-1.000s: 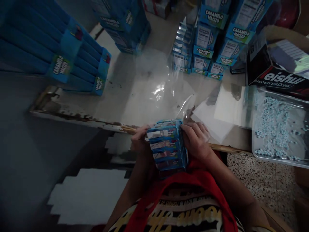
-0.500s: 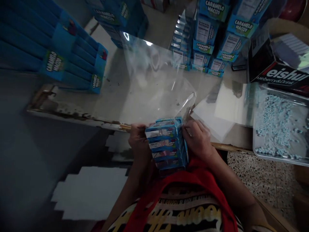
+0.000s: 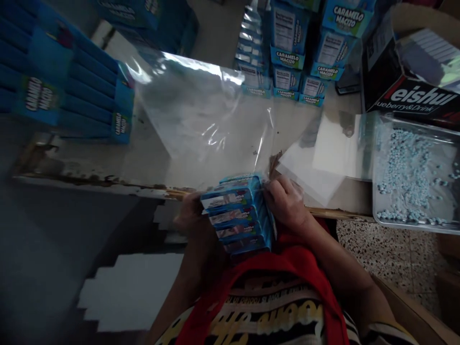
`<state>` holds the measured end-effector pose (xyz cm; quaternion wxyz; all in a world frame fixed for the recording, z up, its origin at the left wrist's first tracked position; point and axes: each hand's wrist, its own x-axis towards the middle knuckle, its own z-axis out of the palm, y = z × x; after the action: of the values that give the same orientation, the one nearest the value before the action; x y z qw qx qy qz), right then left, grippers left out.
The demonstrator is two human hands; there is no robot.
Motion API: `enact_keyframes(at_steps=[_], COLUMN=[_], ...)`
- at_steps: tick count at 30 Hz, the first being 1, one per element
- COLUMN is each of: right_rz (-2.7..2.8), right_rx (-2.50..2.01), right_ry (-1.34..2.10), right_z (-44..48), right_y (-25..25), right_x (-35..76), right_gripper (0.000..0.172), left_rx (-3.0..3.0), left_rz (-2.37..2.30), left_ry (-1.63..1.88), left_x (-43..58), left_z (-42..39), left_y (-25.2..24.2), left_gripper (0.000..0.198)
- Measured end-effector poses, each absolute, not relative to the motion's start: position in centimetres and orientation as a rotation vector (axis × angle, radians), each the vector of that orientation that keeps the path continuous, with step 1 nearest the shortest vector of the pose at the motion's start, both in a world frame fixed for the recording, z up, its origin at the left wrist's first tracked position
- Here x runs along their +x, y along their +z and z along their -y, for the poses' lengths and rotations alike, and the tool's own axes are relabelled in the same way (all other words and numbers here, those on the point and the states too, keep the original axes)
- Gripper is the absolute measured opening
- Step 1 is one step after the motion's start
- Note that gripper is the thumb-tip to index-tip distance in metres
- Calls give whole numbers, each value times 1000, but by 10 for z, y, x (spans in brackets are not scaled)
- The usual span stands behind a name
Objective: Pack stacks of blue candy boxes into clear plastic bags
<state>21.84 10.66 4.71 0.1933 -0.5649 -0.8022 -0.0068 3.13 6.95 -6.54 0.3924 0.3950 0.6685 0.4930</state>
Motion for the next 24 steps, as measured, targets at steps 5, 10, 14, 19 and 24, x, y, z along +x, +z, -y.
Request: enact_keyframes(at_steps=[5,10,14,19,24], right_rz=[1980,2222,2294,2376,2448], right_rx=[-1889,-1765,-1511,-1309,-1263], right_ry=[451,129,220,209,130], right_z=[-110,-113,-111,-114,-116], right_y=[45,50,59,63,70], right_x=[215,219,224,220,219], right_gripper=[14,17,22,17,12], left_rx=[807,645,739,1046,1121], left_rz=[-1720,-1666,-1713,-1728,-1773], left_ry=[1273,1310,1307,1301,1181], left_x=[41,46,43,36,32], left_z=[-78,-84,-65,-59,-55], left_y=[-56,-43,-49,-63,-81], left_gripper=[25,26,24,23,24])
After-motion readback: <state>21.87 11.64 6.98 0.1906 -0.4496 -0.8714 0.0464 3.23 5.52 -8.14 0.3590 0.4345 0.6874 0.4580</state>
